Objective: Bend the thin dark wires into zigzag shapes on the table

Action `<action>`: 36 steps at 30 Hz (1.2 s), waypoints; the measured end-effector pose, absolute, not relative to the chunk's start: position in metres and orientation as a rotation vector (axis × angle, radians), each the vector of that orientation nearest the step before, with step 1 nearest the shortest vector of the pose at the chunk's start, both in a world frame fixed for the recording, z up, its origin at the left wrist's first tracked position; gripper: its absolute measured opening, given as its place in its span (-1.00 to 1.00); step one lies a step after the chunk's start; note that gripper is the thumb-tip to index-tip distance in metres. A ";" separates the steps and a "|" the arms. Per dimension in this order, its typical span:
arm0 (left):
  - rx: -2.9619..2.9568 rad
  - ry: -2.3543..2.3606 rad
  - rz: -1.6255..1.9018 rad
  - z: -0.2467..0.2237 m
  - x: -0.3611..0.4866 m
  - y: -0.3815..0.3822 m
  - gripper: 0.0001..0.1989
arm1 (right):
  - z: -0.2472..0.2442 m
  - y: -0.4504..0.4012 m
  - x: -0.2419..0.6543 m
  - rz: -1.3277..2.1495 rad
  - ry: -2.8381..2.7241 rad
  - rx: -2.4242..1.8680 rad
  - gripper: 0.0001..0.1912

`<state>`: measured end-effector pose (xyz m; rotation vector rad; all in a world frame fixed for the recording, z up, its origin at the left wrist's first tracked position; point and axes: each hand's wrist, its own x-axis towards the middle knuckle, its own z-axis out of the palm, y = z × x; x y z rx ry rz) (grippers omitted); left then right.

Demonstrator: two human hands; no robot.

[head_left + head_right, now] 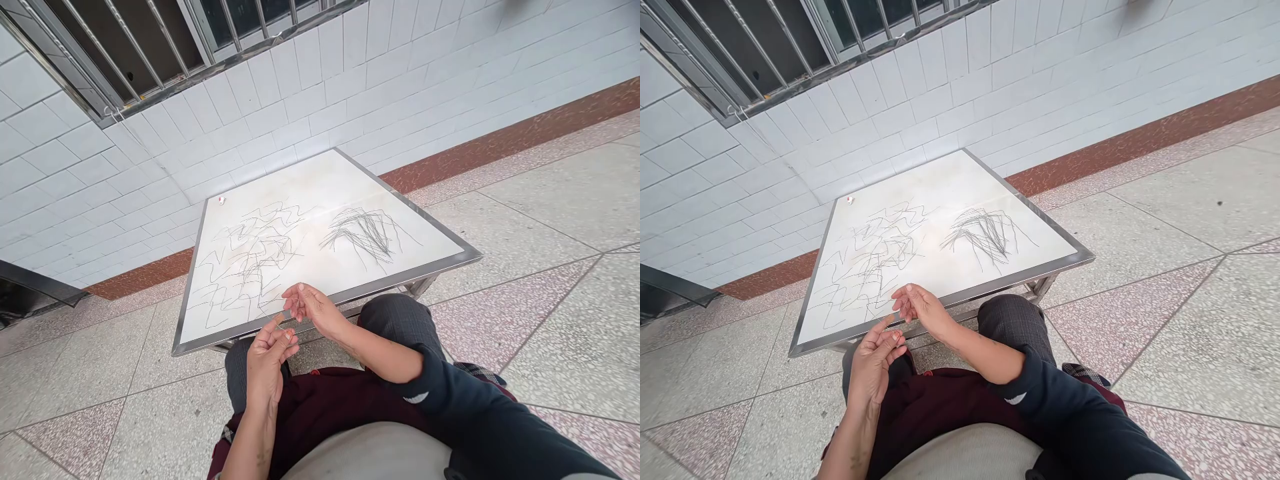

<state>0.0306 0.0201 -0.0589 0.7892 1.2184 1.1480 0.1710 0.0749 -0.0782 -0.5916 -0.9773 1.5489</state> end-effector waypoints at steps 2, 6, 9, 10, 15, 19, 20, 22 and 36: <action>0.802 1.222 1.170 -0.058 0.031 0.020 -0.50 | -0.077 0.074 0.172 1.549 -0.989 -0.574 -0.54; 0.836 1.246 1.194 -0.055 0.032 0.019 -0.47 | -0.075 0.075 0.172 1.536 -1.057 -0.585 -0.69; 0.843 1.254 1.196 -0.056 0.033 0.020 -0.47 | -0.078 0.076 0.172 1.513 -1.082 -0.651 -0.74; 0.836 1.257 1.199 -0.057 0.033 0.021 -0.47 | -0.079 0.077 0.172 1.495 -1.089 -0.676 -0.74; 0.826 1.245 1.209 -0.062 0.035 0.022 -0.53 | -0.085 0.079 0.170 1.384 -1.110 -0.818 -0.74; 0.859 1.242 1.220 -0.062 0.036 0.021 -0.54 | -0.085 0.078 0.170 1.341 -1.112 -0.894 -0.72; 0.872 1.243 1.222 -0.062 0.037 0.021 -0.53 | -0.085 0.078 0.170 1.336 -1.115 -0.905 -0.72; 0.897 1.245 1.227 -0.062 0.038 0.021 -0.53 | -0.084 0.078 0.170 1.327 -1.126 -0.924 -0.72; 0.935 1.273 1.199 -0.068 0.036 0.018 -0.55 | -0.079 0.075 0.175 1.278 -1.299 -0.910 -0.73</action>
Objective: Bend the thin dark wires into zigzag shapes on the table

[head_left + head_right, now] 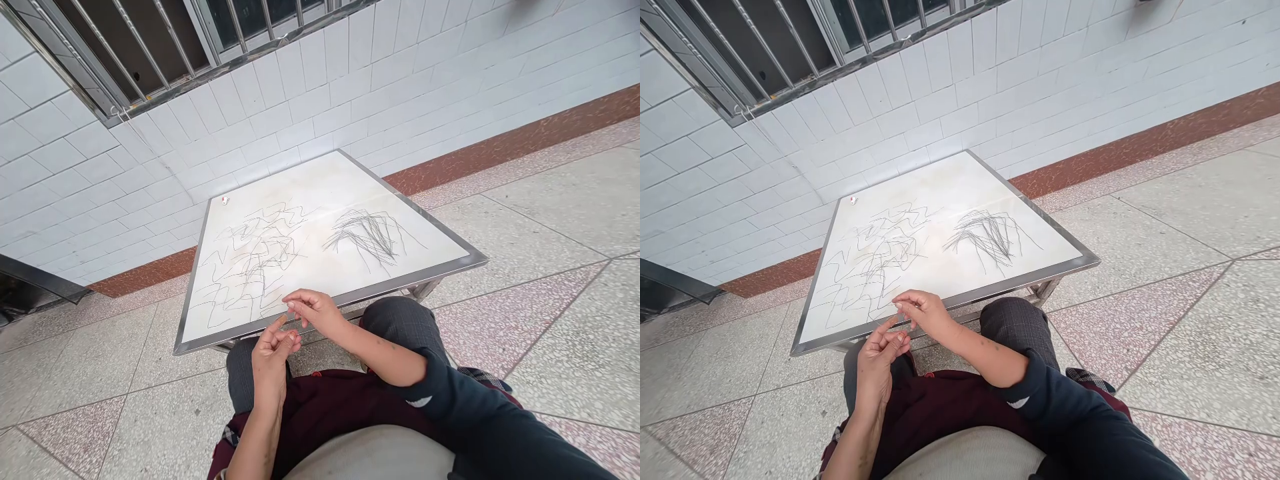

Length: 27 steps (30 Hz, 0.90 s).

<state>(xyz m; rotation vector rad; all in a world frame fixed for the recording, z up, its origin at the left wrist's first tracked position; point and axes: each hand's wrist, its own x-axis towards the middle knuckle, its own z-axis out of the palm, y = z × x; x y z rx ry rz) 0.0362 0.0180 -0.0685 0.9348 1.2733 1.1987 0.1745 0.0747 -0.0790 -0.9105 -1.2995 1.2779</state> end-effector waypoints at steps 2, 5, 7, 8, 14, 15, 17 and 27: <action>0.948 1.281 1.211 -0.068 0.037 0.017 -0.55 | -0.079 0.076 0.177 1.270 -1.333 -0.903 -0.73; 0.995 1.288 1.211 -0.068 0.037 0.016 -0.56 | -0.078 0.076 0.180 1.209 -1.391 -0.945 -0.75; 1.028 1.290 1.195 -0.069 0.036 0.016 -0.57 | -0.078 0.075 0.181 1.141 -1.434 -0.968 -0.77; 1.041 1.288 1.186 -0.069 0.036 0.016 -0.57 | -0.078 0.075 0.181 1.105 -1.455 -0.975 -0.78; 1.065 1.253 1.168 -0.073 0.034 0.016 -0.55 | -0.084 0.074 0.179 0.950 -1.558 -0.980 -0.78; 1.064 1.248 1.167 -0.074 0.034 0.016 -0.55 | -0.085 0.074 0.179 0.936 -1.567 -0.978 -0.77; 1.059 1.240 1.164 -0.075 0.035 0.015 -0.55 | -0.086 0.075 0.179 0.896 -1.592 -0.973 -0.76; 1.059 1.233 1.122 -0.079 0.034 0.013 -0.53 | -0.091 0.083 0.183 0.550 -1.798 -0.843 -0.77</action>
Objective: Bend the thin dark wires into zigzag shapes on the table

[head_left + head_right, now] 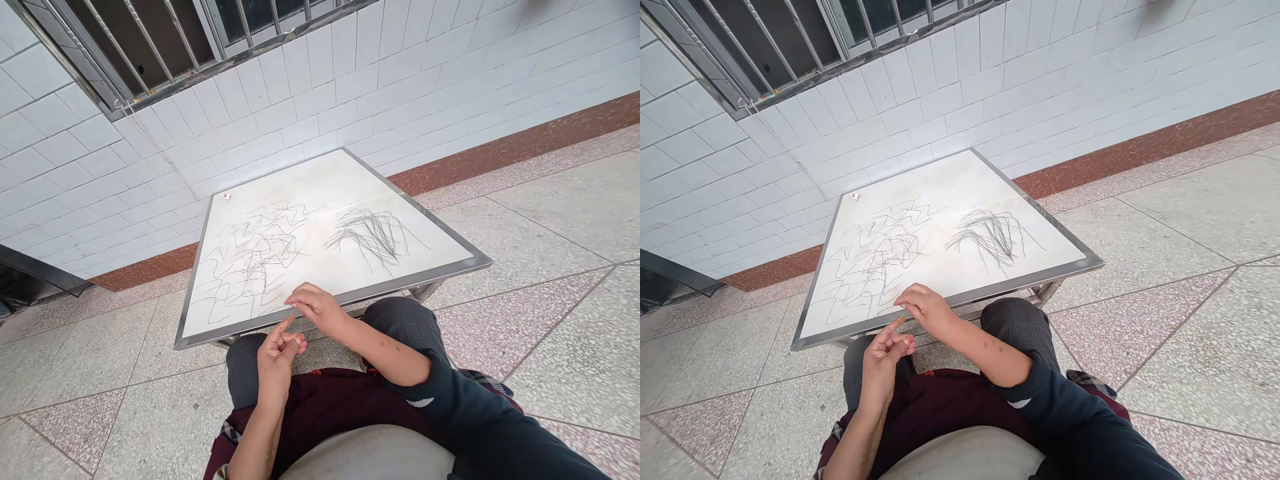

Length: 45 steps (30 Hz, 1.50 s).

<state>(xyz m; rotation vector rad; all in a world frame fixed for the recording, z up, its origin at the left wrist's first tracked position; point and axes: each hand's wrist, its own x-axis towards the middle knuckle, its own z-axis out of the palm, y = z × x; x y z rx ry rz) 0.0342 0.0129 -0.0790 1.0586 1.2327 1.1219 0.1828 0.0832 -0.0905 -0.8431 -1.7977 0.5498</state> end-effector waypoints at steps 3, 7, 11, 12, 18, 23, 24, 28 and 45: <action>1.068 1.223 1.110 -0.078 0.034 0.012 -0.54 | -0.090 0.083 0.184 0.529 -1.811 -0.822 -0.76; 1.060 1.209 1.101 -0.079 0.035 0.011 -0.55 | -0.089 0.080 0.184 0.518 -1.831 -0.855 -0.74; 1.042 1.231 1.096 -0.081 0.037 0.011 -0.52 | -0.089 0.080 0.184 0.524 -1.841 -0.865 -0.75; 1.038 1.231 1.099 -0.081 0.037 0.011 -0.53 | -0.090 0.080 0.184 0.523 -1.842 -0.856 -0.75; 1.004 1.236 1.086 -0.083 0.038 0.012 -0.53 | -0.089 0.084 0.185 0.512 -1.874 -0.837 -0.74; 1.034 1.229 1.091 -0.087 0.037 0.013 -0.55 | -0.089 0.084 0.183 0.496 -1.924 -0.779 -0.71; 1.043 1.224 1.091 -0.088 0.037 0.013 -0.55 | -0.090 0.083 0.182 0.491 -1.934 -0.760 -0.67; 1.065 1.216 1.090 -0.094 0.036 0.014 -0.56 | -0.092 0.083 0.181 0.479 -1.976 -0.725 -0.54; 1.222 1.282 1.014 -0.097 0.043 0.013 -0.90 | -0.085 0.076 0.166 0.404 -2.112 -0.885 -0.81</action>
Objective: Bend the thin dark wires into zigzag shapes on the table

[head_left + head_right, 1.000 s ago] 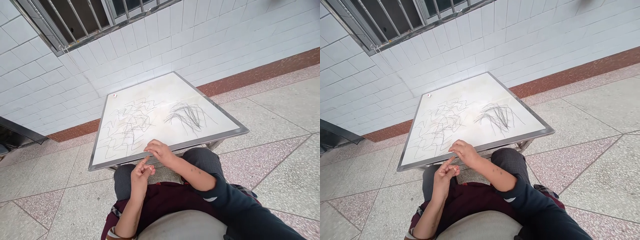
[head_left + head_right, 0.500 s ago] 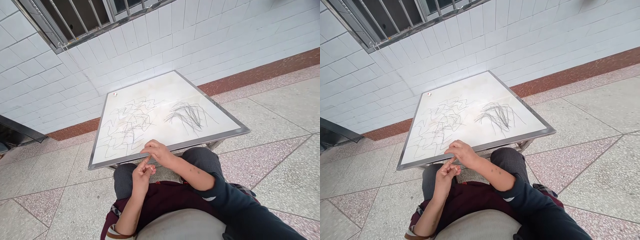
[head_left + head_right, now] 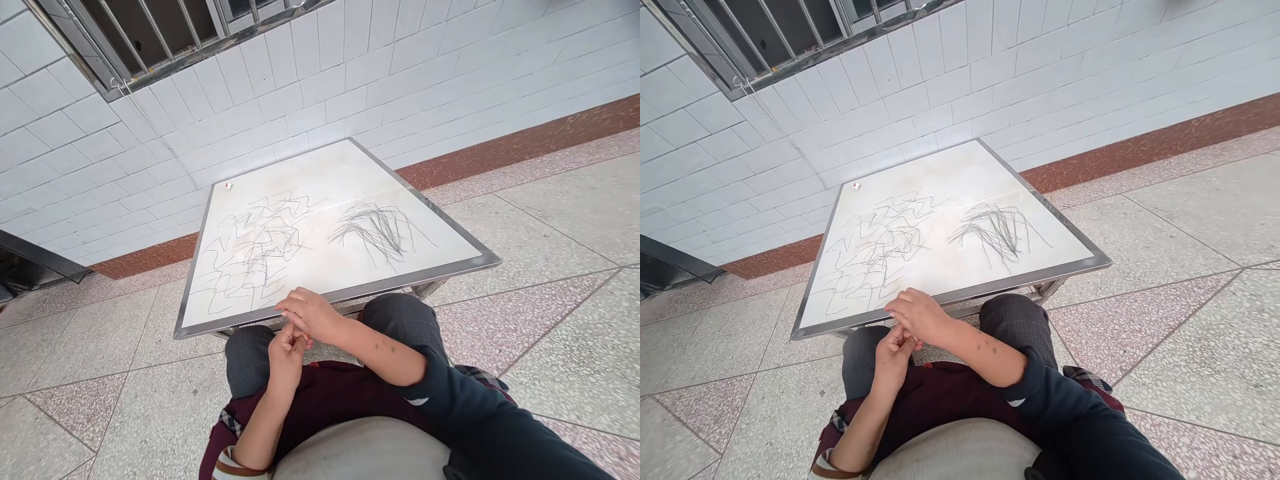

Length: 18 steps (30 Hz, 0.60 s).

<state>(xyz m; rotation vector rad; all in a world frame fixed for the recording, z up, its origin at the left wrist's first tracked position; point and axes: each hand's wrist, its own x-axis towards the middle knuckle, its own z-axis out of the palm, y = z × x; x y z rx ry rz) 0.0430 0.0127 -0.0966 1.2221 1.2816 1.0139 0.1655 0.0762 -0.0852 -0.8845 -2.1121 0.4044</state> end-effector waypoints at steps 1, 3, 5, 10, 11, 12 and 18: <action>1.228 1.280 1.011 -0.097 0.044 0.013 -0.90 | -0.086 0.076 0.165 0.388 -2.128 -0.871 -0.78; 1.242 1.279 1.007 -0.097 0.044 0.013 -0.90 | -0.086 0.076 0.164 0.386 -2.169 -0.838 -0.74; 1.255 1.288 1.009 -0.099 0.044 0.013 -0.90 | -0.084 0.075 0.164 0.391 -2.163 -0.876 -0.70; 1.314 1.363 1.058 -0.102 0.043 0.012 -0.88 | -0.081 0.069 0.165 0.355 -2.023 -1.155 -0.70; 1.329 1.380 1.070 -0.102 0.043 0.012 -0.88 | -0.081 0.068 0.164 0.349 -2.035 -1.173 -0.73; 1.342 1.394 1.078 -0.103 0.043 0.012 -0.89 | -0.081 0.068 0.164 0.341 -2.057 -1.180 -0.76; 1.409 1.417 1.071 -0.105 0.045 0.012 -0.89 | -0.084 0.069 0.160 0.307 -2.119 -1.144 -0.84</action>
